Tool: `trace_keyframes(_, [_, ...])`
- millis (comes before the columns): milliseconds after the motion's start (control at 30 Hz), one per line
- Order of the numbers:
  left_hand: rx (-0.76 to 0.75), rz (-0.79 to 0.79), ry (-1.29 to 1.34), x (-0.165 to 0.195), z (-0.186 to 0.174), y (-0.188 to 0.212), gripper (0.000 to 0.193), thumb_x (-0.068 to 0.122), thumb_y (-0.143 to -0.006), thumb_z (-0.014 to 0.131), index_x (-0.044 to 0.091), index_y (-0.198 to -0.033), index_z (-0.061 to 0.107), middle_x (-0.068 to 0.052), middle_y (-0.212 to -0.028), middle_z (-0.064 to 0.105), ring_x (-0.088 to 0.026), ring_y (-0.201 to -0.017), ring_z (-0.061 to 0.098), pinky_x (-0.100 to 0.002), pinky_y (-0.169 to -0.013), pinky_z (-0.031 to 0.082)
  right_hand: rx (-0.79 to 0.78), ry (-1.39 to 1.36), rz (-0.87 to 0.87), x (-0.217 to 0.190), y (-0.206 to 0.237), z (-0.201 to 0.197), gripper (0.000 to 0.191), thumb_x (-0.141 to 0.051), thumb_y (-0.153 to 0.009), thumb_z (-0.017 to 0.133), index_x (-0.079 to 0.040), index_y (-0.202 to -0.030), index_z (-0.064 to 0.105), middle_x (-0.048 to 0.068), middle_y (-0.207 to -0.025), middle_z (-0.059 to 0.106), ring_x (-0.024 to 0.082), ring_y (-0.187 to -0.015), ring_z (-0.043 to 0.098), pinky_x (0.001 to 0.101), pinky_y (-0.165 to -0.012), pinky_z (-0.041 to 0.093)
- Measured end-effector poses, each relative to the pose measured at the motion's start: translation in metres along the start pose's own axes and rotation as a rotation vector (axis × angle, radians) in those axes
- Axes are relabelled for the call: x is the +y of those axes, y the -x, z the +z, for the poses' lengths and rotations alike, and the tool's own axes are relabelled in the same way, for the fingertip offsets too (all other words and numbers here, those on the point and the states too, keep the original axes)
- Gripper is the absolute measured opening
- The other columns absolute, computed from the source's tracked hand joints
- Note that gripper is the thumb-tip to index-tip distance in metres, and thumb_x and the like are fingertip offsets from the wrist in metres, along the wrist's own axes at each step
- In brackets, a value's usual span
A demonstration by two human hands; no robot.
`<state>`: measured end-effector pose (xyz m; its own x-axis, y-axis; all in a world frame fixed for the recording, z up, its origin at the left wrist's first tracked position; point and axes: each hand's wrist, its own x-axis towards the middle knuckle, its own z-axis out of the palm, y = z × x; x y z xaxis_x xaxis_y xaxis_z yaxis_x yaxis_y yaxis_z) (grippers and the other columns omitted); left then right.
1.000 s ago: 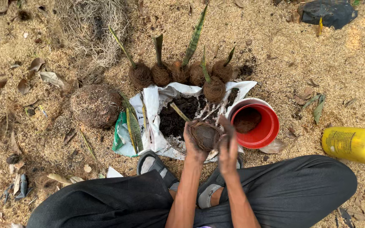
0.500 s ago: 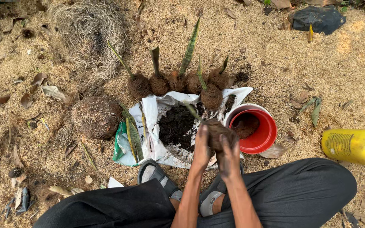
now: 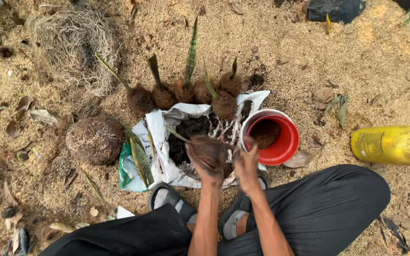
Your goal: The person sits on the ground and wraps coconut husk fiber around the base of a sprouting coconut. They then scoop soil from a white sack and pack it around the base of the sprout to secure it.
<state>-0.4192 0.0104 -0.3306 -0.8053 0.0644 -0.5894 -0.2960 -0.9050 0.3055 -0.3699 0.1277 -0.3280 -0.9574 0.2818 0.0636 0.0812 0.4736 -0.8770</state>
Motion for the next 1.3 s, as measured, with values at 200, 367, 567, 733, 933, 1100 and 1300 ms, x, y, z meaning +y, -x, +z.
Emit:
trace_keyframes(200, [-0.018,0.041,0.037,-0.007,0.002,0.001,0.07,0.07,-0.092,0.052,0.006,-0.118,0.06,-0.018,-0.108,0.069,-0.035,-0.103,0.07,-0.047,-0.084,0.06,0.296,-0.078,0.488,0.068,-0.054,-0.016,0.028,-0.018,-0.097,0.059,-0.004,-0.12,0.066,0.026,-0.127,0.071,0.035,-0.116,0.07,0.0518,-0.108,0.053])
trace_keyframes(367, [0.004,-0.072,0.098,-0.026,0.015,0.002,0.061,0.063,-0.095,0.053,0.008,-0.118,0.061,-0.013,-0.108,0.069,-0.035,-0.106,0.069,-0.047,-0.087,0.06,0.35,0.425,0.28,0.116,-0.064,-0.006,0.079,-0.012,-0.073,0.081,0.008,-0.139,0.043,0.043,-0.137,0.043,0.059,-0.123,0.043,0.0646,-0.108,0.032])
trace_keyframes(567, [0.049,-0.082,-0.002,-0.03,0.024,0.006,0.06,0.061,-0.094,0.052,0.007,-0.12,0.059,-0.014,-0.104,0.07,-0.036,-0.105,0.07,-0.049,-0.088,0.059,0.202,0.381,0.639,0.112,-0.063,-0.008,0.085,-0.02,-0.073,0.085,-0.002,-0.144,0.04,0.035,-0.129,0.053,0.054,-0.124,0.05,0.0581,-0.112,0.036])
trace_keyframes(733, [0.087,-0.081,-0.009,-0.028,0.019,0.006,0.058,0.06,-0.094,0.051,0.008,-0.118,0.06,-0.015,-0.104,0.069,-0.036,-0.103,0.07,-0.05,-0.091,0.06,0.268,0.359,0.658,0.093,-0.061,-0.012,0.066,-0.009,-0.07,0.084,-0.004,-0.13,0.057,0.033,-0.132,0.049,0.049,-0.106,0.063,0.0542,-0.101,0.049])
trace_keyframes(933, [0.034,-0.075,0.01,-0.027,0.011,0.007,0.061,0.06,-0.097,0.053,0.003,-0.118,0.059,-0.016,-0.103,0.069,-0.035,-0.102,0.071,-0.049,-0.087,0.061,0.397,0.383,0.561,0.091,-0.057,-0.015,0.034,-0.019,-0.085,0.09,-0.003,-0.107,0.07,0.014,-0.107,0.074,0.035,-0.102,0.064,0.0508,-0.095,0.047])
trace_keyframes(1100, [0.081,-0.097,-0.008,-0.019,0.011,0.008,0.06,0.06,-0.095,0.053,0.006,-0.121,0.058,-0.016,-0.103,0.07,-0.034,-0.098,0.072,-0.047,-0.087,0.063,0.734,-0.189,0.294,0.079,-0.055,-0.041,0.047,0.002,-0.082,0.08,-0.001,-0.122,0.055,0.019,-0.123,0.061,0.029,-0.103,0.062,0.0403,-0.087,0.054])
trace_keyframes(1300, [0.008,-0.179,-0.15,-0.013,0.013,0.008,0.058,0.059,-0.093,0.055,0.012,-0.127,0.058,-0.015,-0.111,0.073,-0.028,-0.093,0.071,-0.046,-0.082,0.061,0.648,-0.825,0.34,0.032,-0.048,-0.092,0.059,0.009,-0.073,0.074,-0.008,-0.126,0.057,0.014,-0.131,0.064,0.027,-0.118,0.066,0.0479,-0.096,0.059])
